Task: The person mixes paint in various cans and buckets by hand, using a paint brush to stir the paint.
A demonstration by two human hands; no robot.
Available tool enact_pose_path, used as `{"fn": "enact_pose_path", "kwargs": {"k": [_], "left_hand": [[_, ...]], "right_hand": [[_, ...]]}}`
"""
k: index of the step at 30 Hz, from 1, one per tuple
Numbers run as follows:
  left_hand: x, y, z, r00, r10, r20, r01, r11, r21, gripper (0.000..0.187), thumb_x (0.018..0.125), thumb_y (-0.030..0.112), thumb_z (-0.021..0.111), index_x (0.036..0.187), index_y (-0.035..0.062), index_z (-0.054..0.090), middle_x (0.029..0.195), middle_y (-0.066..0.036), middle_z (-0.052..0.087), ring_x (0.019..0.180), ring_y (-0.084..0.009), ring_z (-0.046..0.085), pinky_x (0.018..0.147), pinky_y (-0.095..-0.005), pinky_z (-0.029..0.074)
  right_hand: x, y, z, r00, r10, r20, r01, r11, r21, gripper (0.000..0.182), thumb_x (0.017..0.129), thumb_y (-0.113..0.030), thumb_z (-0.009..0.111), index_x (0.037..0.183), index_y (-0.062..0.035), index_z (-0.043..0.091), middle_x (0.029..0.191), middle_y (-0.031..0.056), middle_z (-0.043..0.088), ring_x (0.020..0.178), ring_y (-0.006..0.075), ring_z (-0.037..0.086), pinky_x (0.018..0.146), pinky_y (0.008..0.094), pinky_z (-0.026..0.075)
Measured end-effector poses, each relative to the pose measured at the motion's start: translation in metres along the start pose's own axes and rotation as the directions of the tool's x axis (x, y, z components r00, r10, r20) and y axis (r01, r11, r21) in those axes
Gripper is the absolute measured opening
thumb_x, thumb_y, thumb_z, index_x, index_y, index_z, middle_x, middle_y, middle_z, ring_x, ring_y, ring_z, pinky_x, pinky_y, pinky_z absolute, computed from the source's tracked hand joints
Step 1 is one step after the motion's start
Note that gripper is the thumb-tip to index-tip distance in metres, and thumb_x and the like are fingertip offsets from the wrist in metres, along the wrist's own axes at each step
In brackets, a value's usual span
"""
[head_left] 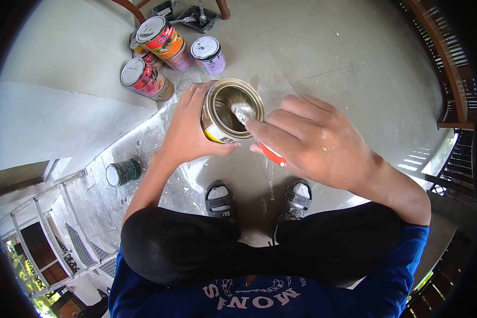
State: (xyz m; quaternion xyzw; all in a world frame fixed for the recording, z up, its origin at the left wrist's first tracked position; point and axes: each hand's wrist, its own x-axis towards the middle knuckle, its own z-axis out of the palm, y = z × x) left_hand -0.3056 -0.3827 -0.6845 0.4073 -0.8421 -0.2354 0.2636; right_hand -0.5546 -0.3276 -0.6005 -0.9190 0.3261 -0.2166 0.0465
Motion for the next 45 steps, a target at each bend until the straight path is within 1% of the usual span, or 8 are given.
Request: {"fn": "enact_pose_path", "kwargs": {"k": [8,14,17,24,29,33,38,45], "left_hand": [[0.001,0.006,0.000,0.995,-0.050,0.083,0.052,0.999,-0.015,0.103,0.048,0.037,0.090,0.134,-0.0027,0.048,0.123,-0.022,0.055,0.117,-0.0414,0.053,0.102,-0.0478,0.043],[-0.001,0.004,-0.001,0.998,-0.019,0.061,0.016,0.999,0.034,0.098,0.047,0.031,0.088,0.131,-0.0026,0.051,0.122,-0.020,0.057,0.114,-0.0384,0.056,0.100,-0.0457,0.045],[0.000,0.002,-0.001,0.997,-0.021,0.077,0.025,0.998,-0.052,0.101,0.049,0.035,0.091,0.133,-0.0023,0.049,0.122,-0.021,0.056,0.116,-0.0395,0.054,0.101,-0.0468,0.043],[-0.010,-0.014,0.008,0.971,-0.124,0.205,0.209,0.854,-0.476,0.100,0.049,0.033,0.092,0.134,-0.0001,0.050,0.123,-0.015,0.057,0.117,-0.0301,0.057,0.102,-0.0399,0.043],[-0.012,-0.018,0.008,0.970,-0.075,0.233,0.179,0.867,-0.466,0.101,0.048,0.031,0.093,0.134,0.0006,0.050,0.124,-0.015,0.057,0.118,-0.0303,0.056,0.104,-0.0407,0.042],[-0.012,-0.015,0.010,0.978,-0.048,0.202,0.137,0.881,-0.453,0.099,0.047,0.031,0.092,0.133,0.0018,0.051,0.126,-0.015,0.057,0.119,-0.0325,0.055,0.105,-0.0428,0.041],[-0.006,-0.008,0.000,0.983,0.175,0.058,-0.173,0.984,-0.030,0.104,0.047,0.034,0.094,0.136,0.0039,0.049,0.132,-0.017,0.055,0.120,-0.0370,0.054,0.103,-0.0478,0.043],[-0.009,-0.014,0.009,0.934,0.336,-0.119,-0.331,0.942,0.063,0.107,0.051,0.040,0.096,0.139,0.0056,0.047,0.133,-0.016,0.054,0.121,-0.0375,0.053,0.102,-0.0496,0.044]], "right_hand": [[-0.004,0.015,0.011,0.991,0.054,0.120,-0.067,0.993,0.099,0.034,0.081,-0.020,0.077,0.111,-0.0065,0.069,0.084,0.0055,0.063,0.082,0.0223,0.060,0.072,0.0340,0.052],[0.003,0.014,0.008,1.000,0.012,0.000,-0.012,1.000,-0.010,0.013,0.086,-0.017,0.069,0.092,-0.0056,0.065,0.083,0.0041,0.065,0.088,0.0208,0.061,0.081,0.0356,0.052],[0.001,0.013,0.011,1.000,0.000,-0.009,0.000,1.000,-0.027,0.031,0.083,-0.019,0.077,0.110,-0.0069,0.069,0.085,0.0047,0.064,0.081,0.0214,0.060,0.072,0.0363,0.052],[0.001,0.011,0.004,0.996,0.032,0.084,-0.037,0.998,0.055,0.014,0.081,-0.015,0.069,0.092,-0.0063,0.067,0.087,0.0031,0.067,0.092,0.0190,0.061,0.082,0.0334,0.051],[0.002,0.007,0.005,0.997,-0.020,0.077,0.027,0.996,-0.089,0.028,0.081,-0.018,0.075,0.107,-0.0094,0.071,0.084,0.0001,0.064,0.085,0.0181,0.059,0.074,0.0329,0.052],[-0.004,0.012,0.009,0.998,-0.015,0.061,0.008,0.993,0.119,0.028,0.080,-0.017,0.075,0.106,-0.0072,0.070,0.086,-0.0009,0.065,0.086,0.0172,0.058,0.074,0.0320,0.051],[-0.001,0.010,0.003,0.996,-0.027,0.080,0.035,0.994,-0.102,0.026,0.082,-0.015,0.074,0.105,-0.0049,0.070,0.086,0.0000,0.065,0.086,0.0172,0.058,0.074,0.0330,0.052],[0.001,0.010,0.008,0.977,0.176,0.121,-0.199,0.957,0.212,0.018,0.090,-0.018,0.065,0.086,-0.0007,0.068,0.079,0.0136,0.067,0.087,0.0269,0.065,0.077,0.0395,0.054]]}}
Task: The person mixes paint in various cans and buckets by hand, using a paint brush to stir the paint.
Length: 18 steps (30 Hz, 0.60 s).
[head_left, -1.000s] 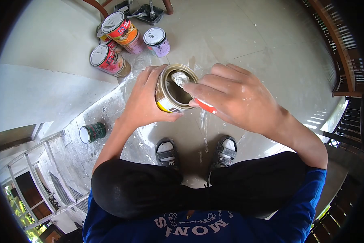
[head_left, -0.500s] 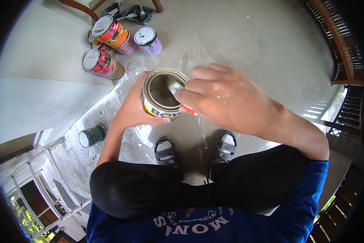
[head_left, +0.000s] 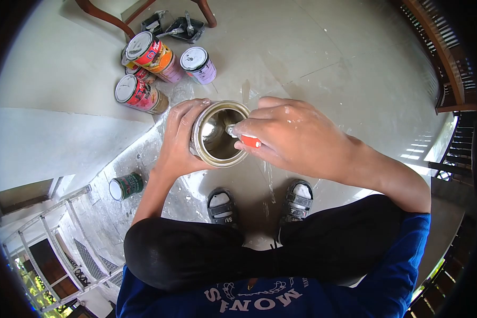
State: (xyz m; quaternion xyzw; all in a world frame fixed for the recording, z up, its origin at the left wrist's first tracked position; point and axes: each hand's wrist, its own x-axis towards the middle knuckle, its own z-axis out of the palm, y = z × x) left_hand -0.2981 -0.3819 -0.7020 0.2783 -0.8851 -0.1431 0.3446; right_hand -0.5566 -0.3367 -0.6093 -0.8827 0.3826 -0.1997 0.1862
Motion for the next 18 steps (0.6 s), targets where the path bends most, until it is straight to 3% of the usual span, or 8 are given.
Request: {"fn": "enact_pose_path", "kwargs": {"k": [8,11,17,18], "left_hand": [[-0.004,-0.005,0.006,0.993,0.080,-0.085,-0.074,0.994,0.078,0.106,0.055,0.036,0.096,0.141,0.0046,0.042,0.137,-0.017,0.051,0.124,-0.0371,0.051,0.104,-0.0500,0.043],[-0.002,-0.004,0.004,0.985,0.086,-0.149,-0.073,0.993,0.091,0.102,0.056,0.034,0.096,0.139,0.0043,0.045,0.134,-0.017,0.052,0.121,-0.0375,0.054,0.101,-0.0499,0.044],[-0.005,-0.008,0.007,0.956,0.127,-0.263,-0.107,0.990,0.090,0.102,0.059,0.033,0.096,0.141,0.0042,0.041,0.133,-0.019,0.052,0.123,-0.0382,0.054,0.104,-0.0498,0.044],[-0.005,-0.006,0.004,0.960,0.119,-0.252,-0.096,0.990,0.104,0.102,0.060,0.032,0.095,0.141,0.0044,0.041,0.133,-0.020,0.051,0.124,-0.0381,0.053,0.105,-0.0503,0.043]], "right_hand": [[0.004,-0.001,0.010,0.996,0.088,-0.001,-0.084,0.957,0.279,0.024,0.093,-0.022,0.064,0.086,0.0002,0.068,0.083,0.0204,0.068,0.088,0.0351,0.066,0.078,0.0436,0.053],[0.005,-0.002,-0.002,0.996,0.056,-0.070,-0.037,0.969,0.245,0.019,0.091,-0.020,0.065,0.086,-0.0017,0.067,0.081,0.0165,0.067,0.085,0.0330,0.065,0.075,0.0413,0.054],[0.000,-0.012,0.003,0.955,-0.171,-0.241,0.130,0.975,-0.180,0.009,0.082,-0.014,0.068,0.086,-0.0076,0.064,0.083,0.0030,0.064,0.088,0.0186,0.061,0.072,0.0337,0.053],[-0.001,-0.012,0.004,0.965,-0.196,-0.174,0.171,0.974,-0.149,0.010,0.081,-0.016,0.068,0.086,-0.0083,0.065,0.089,0.0007,0.066,0.093,0.0149,0.060,0.076,0.0319,0.051]]}}
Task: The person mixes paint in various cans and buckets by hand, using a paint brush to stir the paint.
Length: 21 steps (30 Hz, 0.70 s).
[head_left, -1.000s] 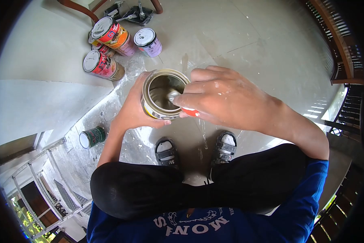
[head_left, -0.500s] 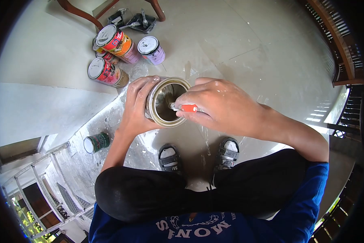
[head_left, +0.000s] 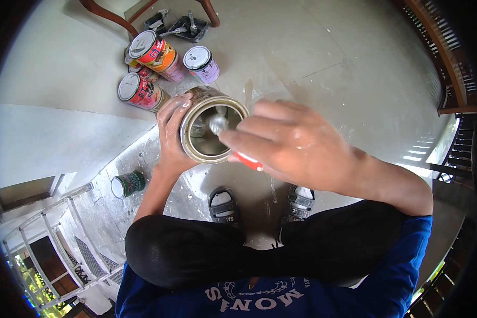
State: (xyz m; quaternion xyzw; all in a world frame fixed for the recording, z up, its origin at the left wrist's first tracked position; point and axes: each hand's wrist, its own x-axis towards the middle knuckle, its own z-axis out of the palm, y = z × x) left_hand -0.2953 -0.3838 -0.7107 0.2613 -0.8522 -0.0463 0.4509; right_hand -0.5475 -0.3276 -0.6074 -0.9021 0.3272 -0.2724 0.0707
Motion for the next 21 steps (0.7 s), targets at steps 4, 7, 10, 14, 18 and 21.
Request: {"fn": "enact_pose_path", "kwargs": {"k": [4,7,10,14,18,21], "left_hand": [[-0.001,-0.002,0.001,1.000,0.011,-0.002,-0.011,1.000,0.016,0.099,0.061,0.031,0.094,0.141,0.0046,0.041,0.134,-0.020,0.051,0.125,-0.0382,0.053,0.106,-0.0517,0.042],[-0.004,0.001,0.001,1.000,-0.001,0.009,0.001,1.000,-0.008,0.097,0.063,0.031,0.094,0.140,0.0047,0.042,0.133,-0.019,0.052,0.125,-0.0377,0.052,0.109,-0.0535,0.041],[-0.002,0.001,0.004,1.000,0.028,-0.009,-0.028,0.999,-0.027,0.090,0.065,0.030,0.092,0.137,0.0065,0.044,0.132,-0.018,0.052,0.125,-0.0373,0.052,0.111,-0.0551,0.040],[0.001,0.003,0.005,0.999,0.043,-0.002,-0.043,0.998,-0.043,0.088,0.066,0.028,0.091,0.137,0.0083,0.044,0.133,-0.018,0.052,0.125,-0.0372,0.052,0.111,-0.0563,0.041],[-0.001,0.002,0.005,0.999,0.033,-0.006,-0.033,0.999,-0.031,0.088,0.065,0.027,0.092,0.137,0.0083,0.044,0.134,-0.018,0.051,0.125,-0.0384,0.051,0.111,-0.0565,0.040],[-0.002,0.000,0.004,1.000,0.026,-0.012,-0.026,0.999,-0.022,0.088,0.065,0.027,0.092,0.136,0.0084,0.044,0.133,-0.019,0.052,0.124,-0.0391,0.052,0.111,-0.0563,0.039]], "right_hand": [[-0.004,0.002,0.004,0.997,-0.023,0.079,0.018,0.998,0.059,0.012,0.081,-0.017,0.070,0.090,-0.0090,0.067,0.091,0.0005,0.068,0.092,0.0161,0.059,0.080,0.0306,0.048],[0.000,0.003,-0.010,0.997,0.016,0.070,-0.021,0.996,0.082,0.014,0.082,-0.018,0.070,0.094,-0.0095,0.069,0.091,0.0010,0.068,0.091,0.0180,0.059,0.081,0.0317,0.047],[0.006,0.006,-0.008,0.998,0.060,0.012,-0.061,0.981,0.187,0.014,0.085,-0.018,0.069,0.096,-0.0089,0.069,0.089,0.0028,0.068,0.089,0.0212,0.059,0.082,0.0355,0.049],[0.002,0.011,0.006,0.990,0.114,0.089,-0.137,0.935,0.327,0.014,0.087,-0.018,0.068,0.096,-0.0079,0.069,0.086,0.0068,0.067,0.087,0.0253,0.060,0.083,0.0406,0.050],[0.003,0.013,-0.010,0.981,0.123,0.153,-0.155,0.962,0.224,0.013,0.090,-0.019,0.066,0.093,-0.0074,0.068,0.083,0.0105,0.067,0.089,0.0274,0.061,0.081,0.0414,0.050],[0.010,0.009,-0.023,0.966,0.190,0.174,-0.236,0.924,0.301,0.014,0.090,-0.019,0.066,0.088,-0.0052,0.067,0.082,0.0116,0.066,0.087,0.0281,0.060,0.081,0.0413,0.050]]}}
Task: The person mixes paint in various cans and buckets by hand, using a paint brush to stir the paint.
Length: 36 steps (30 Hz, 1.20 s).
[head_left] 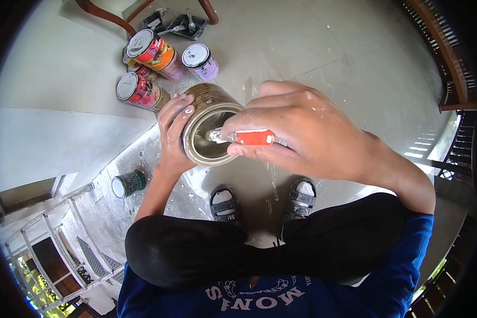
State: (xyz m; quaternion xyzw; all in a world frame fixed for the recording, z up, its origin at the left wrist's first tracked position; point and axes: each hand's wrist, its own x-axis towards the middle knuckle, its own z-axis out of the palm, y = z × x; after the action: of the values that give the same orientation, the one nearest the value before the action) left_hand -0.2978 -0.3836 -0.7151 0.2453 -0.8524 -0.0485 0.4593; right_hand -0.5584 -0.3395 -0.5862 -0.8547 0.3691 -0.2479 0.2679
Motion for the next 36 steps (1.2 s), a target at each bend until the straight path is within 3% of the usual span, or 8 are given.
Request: {"fn": "enact_pose_path", "kwargs": {"k": [3,6,12,15,24,27,33,36], "left_hand": [[0.000,-0.001,0.002,1.000,0.013,-0.004,-0.013,1.000,0.001,0.087,0.065,0.027,0.092,0.136,0.0086,0.045,0.133,-0.018,0.052,0.124,-0.0388,0.052,0.110,-0.0561,0.039],[0.000,-0.001,0.003,0.999,0.036,-0.003,-0.036,0.999,0.008,0.087,0.064,0.027,0.092,0.136,0.0087,0.045,0.133,-0.018,0.052,0.124,-0.0387,0.052,0.110,-0.0556,0.039],[-0.001,-0.002,0.003,1.000,-0.013,0.020,0.012,1.000,0.023,0.089,0.063,0.027,0.092,0.136,0.0082,0.045,0.134,-0.018,0.052,0.123,-0.0387,0.052,0.109,-0.0554,0.040],[-0.002,-0.004,0.006,0.999,-0.008,0.040,0.008,1.000,0.011,0.092,0.061,0.030,0.093,0.136,0.0076,0.046,0.134,-0.019,0.053,0.123,-0.0391,0.052,0.108,-0.0542,0.041],[-0.001,-0.001,0.003,0.985,-0.038,0.166,0.030,0.998,0.051,0.102,0.062,0.032,0.093,0.143,0.0057,0.036,0.139,-0.020,0.048,0.127,-0.0389,0.049,0.107,-0.0514,0.041],[-0.004,-0.004,0.006,0.986,-0.073,0.152,0.073,0.997,0.008,0.104,0.060,0.033,0.095,0.143,0.0042,0.039,0.140,-0.019,0.049,0.129,-0.0373,0.047,0.109,-0.0495,0.039],[-0.001,-0.013,0.001,0.992,-0.070,0.104,0.064,0.996,0.055,0.116,0.056,0.036,0.097,0.146,0.0048,0.032,0.141,-0.017,0.050,0.131,-0.0350,0.046,0.111,-0.0489,0.037],[0.007,-0.027,0.000,0.998,-0.040,0.048,0.040,0.999,0.009,0.117,0.056,0.037,0.097,0.146,0.0050,0.030,0.140,-0.018,0.050,0.131,-0.0351,0.046,0.112,-0.0489,0.036]], "right_hand": [[0.001,-0.001,0.009,0.999,0.002,-0.035,0.003,0.989,0.146,0.016,0.090,-0.020,0.066,0.086,-0.0042,0.065,0.079,0.0124,0.066,0.082,0.0289,0.060,0.078,0.0419,0.050],[-0.003,0.011,0.018,0.987,-0.149,-0.067,0.140,0.982,-0.126,0.020,0.089,-0.023,0.068,0.086,-0.0038,0.065,0.078,0.0139,0.065,0.081,0.0307,0.061,0.077,0.0430,0.050],[-0.001,0.005,-0.010,1.000,-0.014,0.015,0.014,0.999,-0.037,0.024,0.086,-0.024,0.075,0.104,-0.0077,0.073,0.091,0.0052,0.071,0.085,0.0251,0.060,0.082,0.0380,0.050],[-0.001,0.014,0.007,0.999,-0.048,0.019,0.046,0.995,0.092,0.016,0.090,-0.023,0.068,0.087,-0.0070,0.067,0.080,0.0104,0.067,0.085,0.0285,0.061,0.081,0.0408,0.050],[-0.001,0.021,0.025,0.976,-0.132,-0.174,0.092,0.970,-0.224,0.017,0.089,-0.025,0.069,0.089,-0.0081,0.067,0.085,0.0045,0.069,0.087,0.0228,0.061,0.081,0.0373,0.049],[-0.004,0.026,0.036,0.985,-0.166,-0.050,0.157,0.975,-0.157,0.027,0.084,-0.023,0.077,0.107,-0.0114,0.071,0.085,0.0029,0.068,0.080,0.0224,0.060,0.075,0.0361,0.050],[0.003,0.024,0.031,0.958,-0.159,-0.241,0.105,0.970,-0.221,0.015,0.087,-0.026,0.071,0.089,-0.0107,0.070,0.082,0.0004,0.068,0.088,0.0178,0.058,0.079,0.0350,0.046],[0.013,0.024,0.024,0.972,-0.219,-0.082,0.205,0.967,-0.150,0.018,0.085,-0.026,0.073,0.095,-0.0105,0.071,0.084,-0.0001,0.068,0.087,0.0181,0.057,0.078,0.0351,0.046]]}}
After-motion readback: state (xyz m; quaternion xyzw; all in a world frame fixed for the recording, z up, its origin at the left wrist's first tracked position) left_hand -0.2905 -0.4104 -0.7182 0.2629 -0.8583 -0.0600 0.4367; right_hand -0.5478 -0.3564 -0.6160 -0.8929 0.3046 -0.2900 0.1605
